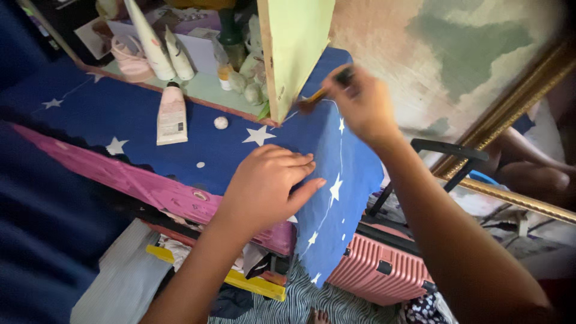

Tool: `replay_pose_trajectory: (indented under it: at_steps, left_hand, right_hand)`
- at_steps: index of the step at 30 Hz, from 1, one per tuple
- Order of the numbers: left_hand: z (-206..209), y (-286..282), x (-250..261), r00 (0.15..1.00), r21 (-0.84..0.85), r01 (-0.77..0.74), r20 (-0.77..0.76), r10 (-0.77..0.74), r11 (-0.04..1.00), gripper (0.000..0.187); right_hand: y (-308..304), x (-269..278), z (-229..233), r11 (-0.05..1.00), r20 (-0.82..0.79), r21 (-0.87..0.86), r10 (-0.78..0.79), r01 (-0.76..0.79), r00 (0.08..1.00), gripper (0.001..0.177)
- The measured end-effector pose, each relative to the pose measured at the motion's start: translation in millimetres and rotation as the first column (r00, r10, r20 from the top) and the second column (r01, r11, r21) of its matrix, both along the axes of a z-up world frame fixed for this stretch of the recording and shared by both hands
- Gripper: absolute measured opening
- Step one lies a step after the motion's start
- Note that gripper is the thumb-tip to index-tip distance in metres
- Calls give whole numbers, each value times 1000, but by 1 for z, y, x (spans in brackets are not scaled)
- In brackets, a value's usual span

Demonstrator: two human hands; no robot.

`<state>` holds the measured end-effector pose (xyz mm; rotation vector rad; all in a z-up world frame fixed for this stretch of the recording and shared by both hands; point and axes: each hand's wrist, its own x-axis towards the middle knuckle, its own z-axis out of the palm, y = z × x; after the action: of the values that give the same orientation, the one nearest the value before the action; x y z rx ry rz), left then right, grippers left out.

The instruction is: The person uses a brush to dust the top surface of a pink dresser covered with a blue star-patterned cloth. They move items like a teddy bear and lotion tubes aside to reach different areas, then brush the surface and edges.

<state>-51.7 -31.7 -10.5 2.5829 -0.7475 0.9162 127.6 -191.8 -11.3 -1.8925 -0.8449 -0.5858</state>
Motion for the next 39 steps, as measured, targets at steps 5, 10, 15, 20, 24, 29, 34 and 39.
replay_pose_trajectory:
  at_steps: [5, 10, 15, 20, 24, 29, 34, 39]
  left_hand:
    - [3, 0, 2, 1000, -14, -5, -15, 5, 1000, 30]
    - [11, 0, 7, 993, -5, -60, -100, 59, 998, 30]
    - [12, -3, 22, 999, 17, -38, -4, 38, 999, 26]
    - [9, -12, 35, 992, 34, -117, -37, 118, 993, 31]
    - [9, -13, 41, 961, 82, -235, -133, 244, 968, 33]
    - [9, -15, 53, 949, 86, -267, -149, 278, 960, 41]
    - [11, -17, 69, 915, 151, -289, -247, 319, 945, 43]
    - [12, -21, 79, 938, 156, -279, -169, 304, 947, 47]
  right_hand:
    - [7, 20, -8, 918, -310, 265, 371, -295, 875, 21]
    - [3, 33, 0, 987, -13, 155, 35, -32, 999, 20]
    - [4, 40, -4, 923, -346, 236, 371, -303, 861, 20]
    - [4, 58, -3, 966, -60, 258, -19, 34, 998, 20]
    - [-5, 63, -5, 931, -262, 363, 74, 27, 962, 23]
    - [5, 55, -13, 891, -320, 333, 414, -308, 852, 21]
    - [4, 68, -3, 989, -73, 150, 16, -5, 997, 23]
    - [1, 96, -5, 921, -345, 249, 373, -299, 861, 22]
